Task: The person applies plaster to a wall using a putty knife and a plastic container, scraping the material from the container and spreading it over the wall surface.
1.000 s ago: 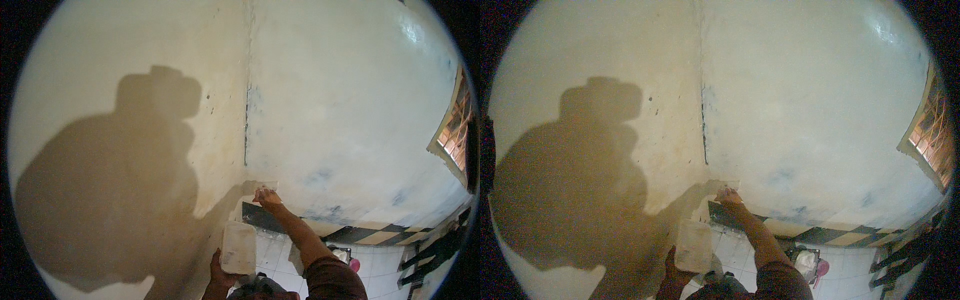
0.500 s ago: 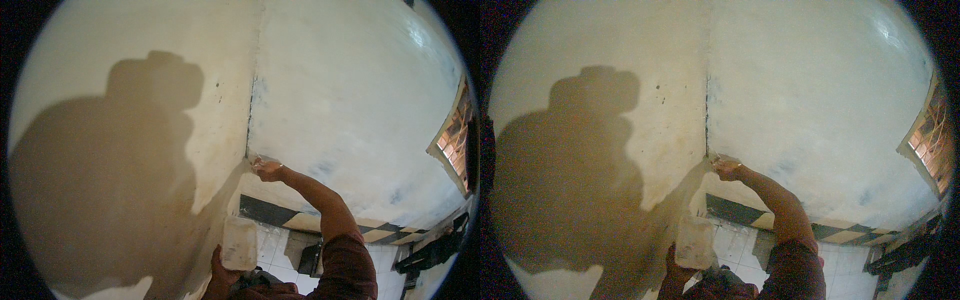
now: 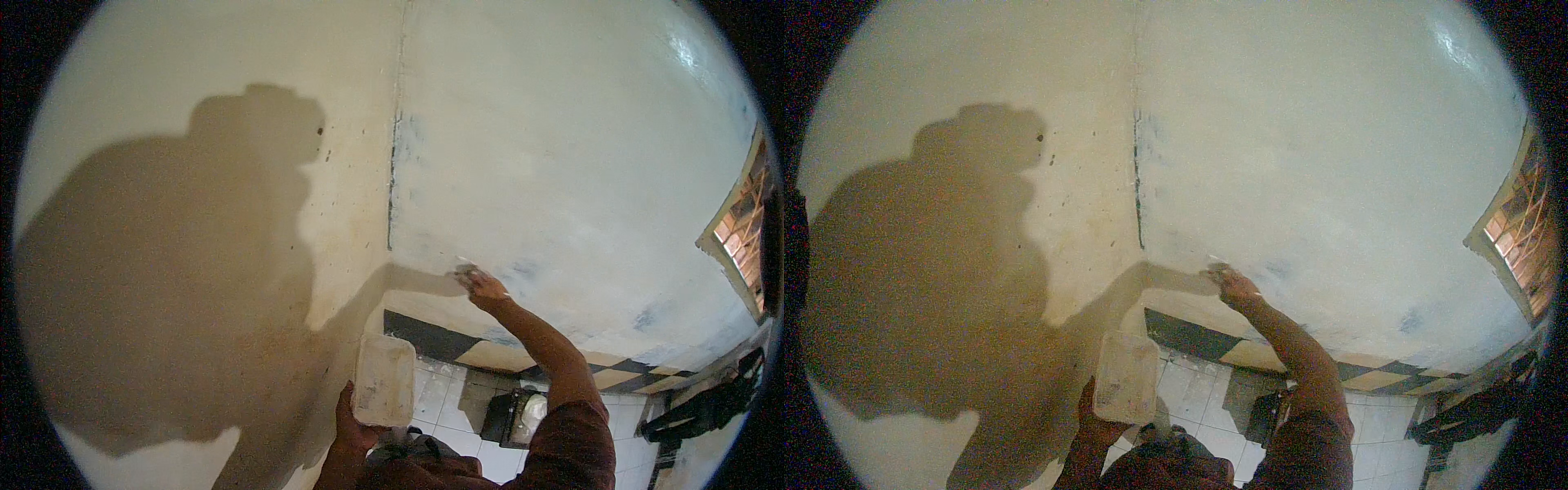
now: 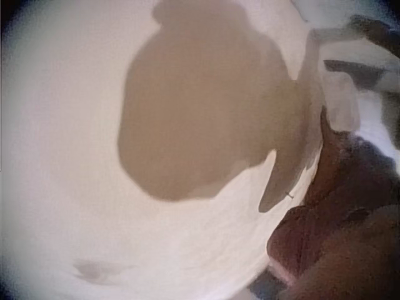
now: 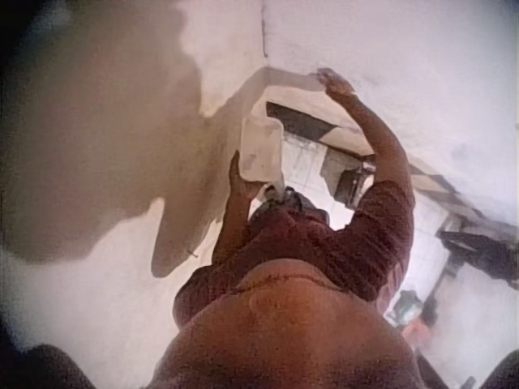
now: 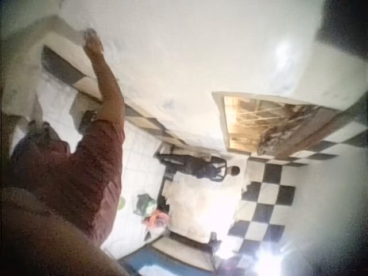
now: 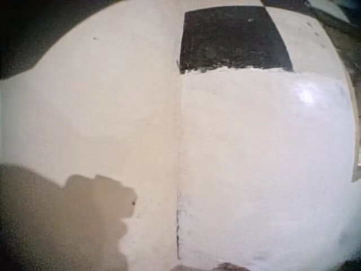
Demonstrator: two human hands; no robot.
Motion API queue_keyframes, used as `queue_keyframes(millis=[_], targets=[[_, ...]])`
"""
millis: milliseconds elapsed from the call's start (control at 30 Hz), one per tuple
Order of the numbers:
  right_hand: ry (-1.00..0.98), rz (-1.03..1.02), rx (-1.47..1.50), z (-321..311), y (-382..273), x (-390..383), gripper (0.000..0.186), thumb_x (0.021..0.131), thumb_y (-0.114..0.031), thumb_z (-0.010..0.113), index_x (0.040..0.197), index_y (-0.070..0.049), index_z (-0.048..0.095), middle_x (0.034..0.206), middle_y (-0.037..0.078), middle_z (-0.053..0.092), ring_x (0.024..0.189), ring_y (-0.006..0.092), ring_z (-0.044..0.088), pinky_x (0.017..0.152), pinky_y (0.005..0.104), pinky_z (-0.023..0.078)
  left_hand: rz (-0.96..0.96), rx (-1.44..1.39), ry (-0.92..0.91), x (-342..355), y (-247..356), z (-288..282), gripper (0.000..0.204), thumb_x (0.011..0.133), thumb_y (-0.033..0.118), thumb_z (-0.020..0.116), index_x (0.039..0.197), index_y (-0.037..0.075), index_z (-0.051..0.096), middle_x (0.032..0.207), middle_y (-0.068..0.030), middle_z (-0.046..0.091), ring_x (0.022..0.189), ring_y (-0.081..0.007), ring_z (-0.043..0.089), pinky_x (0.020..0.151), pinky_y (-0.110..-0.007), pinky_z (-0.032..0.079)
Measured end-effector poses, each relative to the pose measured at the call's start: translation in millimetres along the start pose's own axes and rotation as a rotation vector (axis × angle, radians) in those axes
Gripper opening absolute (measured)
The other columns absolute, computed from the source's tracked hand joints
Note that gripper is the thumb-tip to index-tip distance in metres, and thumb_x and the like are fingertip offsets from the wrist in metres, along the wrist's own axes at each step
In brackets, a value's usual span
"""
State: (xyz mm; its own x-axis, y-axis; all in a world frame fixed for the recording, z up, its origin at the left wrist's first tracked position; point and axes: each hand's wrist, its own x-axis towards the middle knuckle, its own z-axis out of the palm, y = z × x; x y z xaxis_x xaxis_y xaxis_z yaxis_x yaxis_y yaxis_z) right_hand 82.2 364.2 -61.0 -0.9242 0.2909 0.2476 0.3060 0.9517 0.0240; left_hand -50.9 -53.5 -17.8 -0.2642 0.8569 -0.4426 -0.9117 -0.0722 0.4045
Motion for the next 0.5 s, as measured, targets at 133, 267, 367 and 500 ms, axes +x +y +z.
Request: queue_keyframes(millis=[133,267,367,500], targets=[[-0.150,0.150,-0.360,-13,9,-96,0.054,0.081,-0.021,0.057,0.133,-0.012,0.045,0.127,0.009,0.053,0.113,0.0271,0.049,0.090,0.0446,0.044,0.116,0.275,-0.117,5,-9,17,0.051,0.092,0.041,0.040,0.131,0.008,0.044,0.124,-0.0144,0.053,0.112,-0.0350,0.053,0.092,-0.055,0.045],[-0.013,0.026,-0.435,-56,-31,-115,0.054,0.080,-0.022,0.057,0.132,-0.011,0.047,0.130,0.010,0.051,0.112,0.0282,0.049,0.085,0.0445,0.044,-0.091,-0.258,-0.183,13,-21,4,0.059,0.090,0.047,0.043,0.134,0.008,0.042,0.126,-0.0140,0.053,0.114,-0.0358,0.053,0.089,-0.056,0.047],[0.199,0.010,-0.448,-106,-72,-58,0.052,0.078,-0.018,0.056,0.129,-0.012,0.050,0.131,0.008,0.051,0.110,0.0265,0.051,0.079,0.0408,0.044,-0.159,-0.270,-0.245,13,-27,-7,0.062,0.088,0.051,0.045,0.134,0.009,0.042,0.125,-0.0140,0.053,0.113,-0.0360,0.053,0.089,-0.057,0.046],[0.576,0.034,-0.402,-155,-87,25,0.052,0.074,-0.013,0.058,0.126,-0.012,0.054,0.129,0.007,0.053,0.108,0.0281,0.053,0.079,0.0422,0.046,-0.156,-0.244,-0.127,8,-24,-1,0.050,0.091,0.043,0.042,0.126,0.009,0.049,0.120,-0.0134,0.055,0.109,-0.0359,0.054,0.093,-0.057,0.044]])
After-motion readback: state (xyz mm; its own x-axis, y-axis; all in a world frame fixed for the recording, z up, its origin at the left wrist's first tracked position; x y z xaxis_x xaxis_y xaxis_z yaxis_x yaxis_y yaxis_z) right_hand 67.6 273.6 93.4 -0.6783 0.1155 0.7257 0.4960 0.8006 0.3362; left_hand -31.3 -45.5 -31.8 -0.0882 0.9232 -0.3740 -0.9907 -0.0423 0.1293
